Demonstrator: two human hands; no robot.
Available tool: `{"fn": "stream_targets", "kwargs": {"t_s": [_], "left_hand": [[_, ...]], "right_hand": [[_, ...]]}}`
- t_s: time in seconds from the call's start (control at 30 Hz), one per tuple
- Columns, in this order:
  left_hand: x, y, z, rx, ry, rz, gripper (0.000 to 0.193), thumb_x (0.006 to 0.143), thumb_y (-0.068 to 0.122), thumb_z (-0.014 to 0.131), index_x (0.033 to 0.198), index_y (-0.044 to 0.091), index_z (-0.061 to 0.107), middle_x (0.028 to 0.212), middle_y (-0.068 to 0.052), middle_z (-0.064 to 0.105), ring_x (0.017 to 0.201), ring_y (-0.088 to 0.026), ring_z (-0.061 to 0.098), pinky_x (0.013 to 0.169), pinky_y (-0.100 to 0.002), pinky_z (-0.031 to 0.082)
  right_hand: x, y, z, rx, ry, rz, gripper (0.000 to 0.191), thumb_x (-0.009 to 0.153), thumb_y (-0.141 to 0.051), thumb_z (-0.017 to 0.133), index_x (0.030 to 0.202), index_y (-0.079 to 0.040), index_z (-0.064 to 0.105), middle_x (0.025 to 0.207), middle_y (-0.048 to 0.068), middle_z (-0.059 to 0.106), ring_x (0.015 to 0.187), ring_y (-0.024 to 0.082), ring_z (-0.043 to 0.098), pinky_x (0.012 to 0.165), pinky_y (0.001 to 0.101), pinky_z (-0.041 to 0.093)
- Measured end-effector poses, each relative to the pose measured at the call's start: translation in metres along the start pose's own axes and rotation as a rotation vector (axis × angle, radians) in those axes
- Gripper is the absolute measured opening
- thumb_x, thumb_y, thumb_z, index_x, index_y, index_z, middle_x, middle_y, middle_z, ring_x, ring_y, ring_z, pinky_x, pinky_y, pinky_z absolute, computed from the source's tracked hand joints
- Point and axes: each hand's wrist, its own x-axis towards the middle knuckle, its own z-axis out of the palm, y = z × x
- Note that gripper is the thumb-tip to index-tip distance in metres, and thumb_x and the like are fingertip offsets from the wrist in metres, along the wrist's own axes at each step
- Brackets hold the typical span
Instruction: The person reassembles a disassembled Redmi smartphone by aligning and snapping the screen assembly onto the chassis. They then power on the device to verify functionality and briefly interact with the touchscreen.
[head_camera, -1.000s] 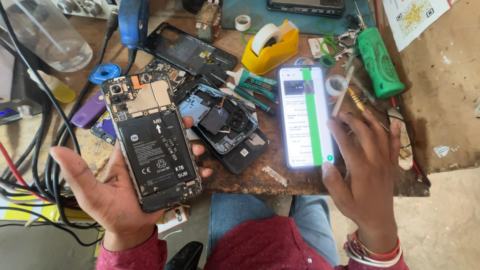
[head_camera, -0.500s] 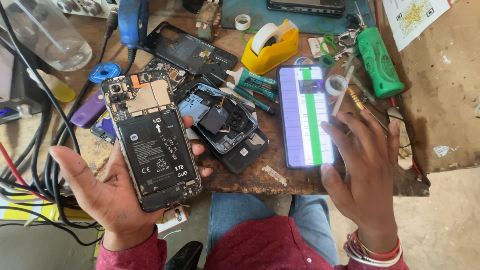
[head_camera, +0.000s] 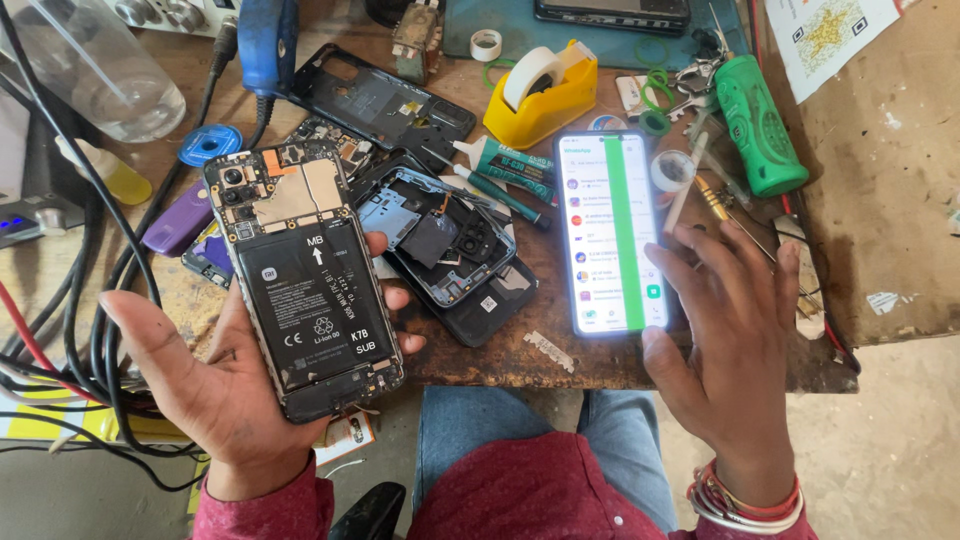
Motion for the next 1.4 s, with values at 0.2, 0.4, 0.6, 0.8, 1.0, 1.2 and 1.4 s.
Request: {"fn": "stream_targets", "kwargs": {"t_s": [0.2, 0.4, 0.6, 0.8, 1.0, 1.2, 1.4], "left_hand": [[-0.001, -0.001, 0.001, 0.023, 0.043, 0.021, 0.122, 0.09, 0.085, 0.032, 0.156, -0.017, 0.035, 0.147, -0.042, 0.047, 0.114, -0.054, 0.065, 0.089, -0.071, 0.058], [-0.008, 0.002, -0.004, -0.077, 0.017, 0.034, 0.098, 0.097, 0.071, 0.028, 0.156, -0.006, 0.04, 0.139, -0.046, 0.051, 0.105, -0.053, 0.064, 0.082, -0.065, 0.059], [-0.025, 0.003, -0.02, 0.021, 0.078, 0.074, 0.074, 0.111, 0.056, 0.037, 0.161, 0.002, 0.046, 0.146, -0.036, 0.055, 0.117, -0.046, 0.063, 0.094, -0.062, 0.056], [-0.043, 0.0, -0.026, 0.093, 0.136, 0.149, 0.068, 0.108, 0.062, 0.039, 0.148, 0.008, 0.048, 0.129, -0.019, 0.059, 0.117, -0.036, 0.058, 0.092, -0.055, 0.055], [-0.046, -0.005, -0.027, 0.047, 0.045, 0.182, 0.059, 0.112, 0.051, 0.052, 0.151, 0.008, 0.047, 0.11, -0.008, 0.054, 0.109, -0.026, 0.053, 0.081, -0.043, 0.053], [-0.044, 0.0, -0.026, 0.214, 0.086, 0.169, 0.038, 0.112, 0.021, 0.055, 0.147, 0.011, 0.049, 0.119, -0.01, 0.062, 0.104, -0.024, 0.065, 0.078, -0.044, 0.061], [-0.044, 0.003, -0.021, 0.26, 0.16, 0.217, 0.034, 0.108, 0.006, 0.058, 0.141, 0.005, 0.05, 0.121, -0.016, 0.066, 0.107, -0.027, 0.069, 0.097, -0.04, 0.059]], "right_hand": [[0.0, -0.001, -0.001, 0.001, 0.003, 0.001, 0.055, 0.091, -0.035, 0.053, 0.14, -0.011, 0.06, 0.146, 0.013, 0.054, 0.148, 0.04, 0.04, 0.13, 0.0596, 0.009], [-0.003, -0.003, -0.002, -0.001, 0.021, 0.014, 0.055, 0.092, -0.036, 0.056, 0.14, -0.01, 0.059, 0.146, 0.014, 0.054, 0.148, 0.039, 0.04, 0.13, 0.0586, 0.01], [-0.008, -0.005, -0.005, 0.004, 0.027, -0.021, 0.055, 0.09, -0.033, 0.057, 0.141, -0.013, 0.061, 0.146, 0.014, 0.053, 0.147, 0.039, 0.04, 0.13, 0.0585, 0.009], [-0.013, -0.007, -0.013, 0.041, 0.039, -0.063, 0.034, 0.086, -0.027, 0.059, 0.117, -0.015, 0.064, 0.148, 0.011, 0.055, 0.149, 0.037, 0.041, 0.132, 0.0573, 0.01], [-0.017, -0.009, -0.018, 0.151, 0.094, -0.068, 0.031, 0.088, -0.023, 0.058, 0.116, -0.008, 0.055, 0.145, 0.014, 0.055, 0.147, 0.035, 0.043, 0.131, 0.0574, 0.011], [-0.018, -0.016, -0.019, 0.112, 0.087, -0.083, 0.032, 0.089, -0.023, 0.058, 0.118, -0.008, 0.056, 0.144, 0.013, 0.056, 0.147, 0.035, 0.043, 0.132, 0.0561, 0.012], [-0.019, -0.022, -0.016, 0.117, 0.096, -0.076, 0.034, 0.092, -0.026, 0.058, 0.122, -0.01, 0.057, 0.145, 0.012, 0.056, 0.148, 0.034, 0.044, 0.132, 0.0552, 0.011]]}}
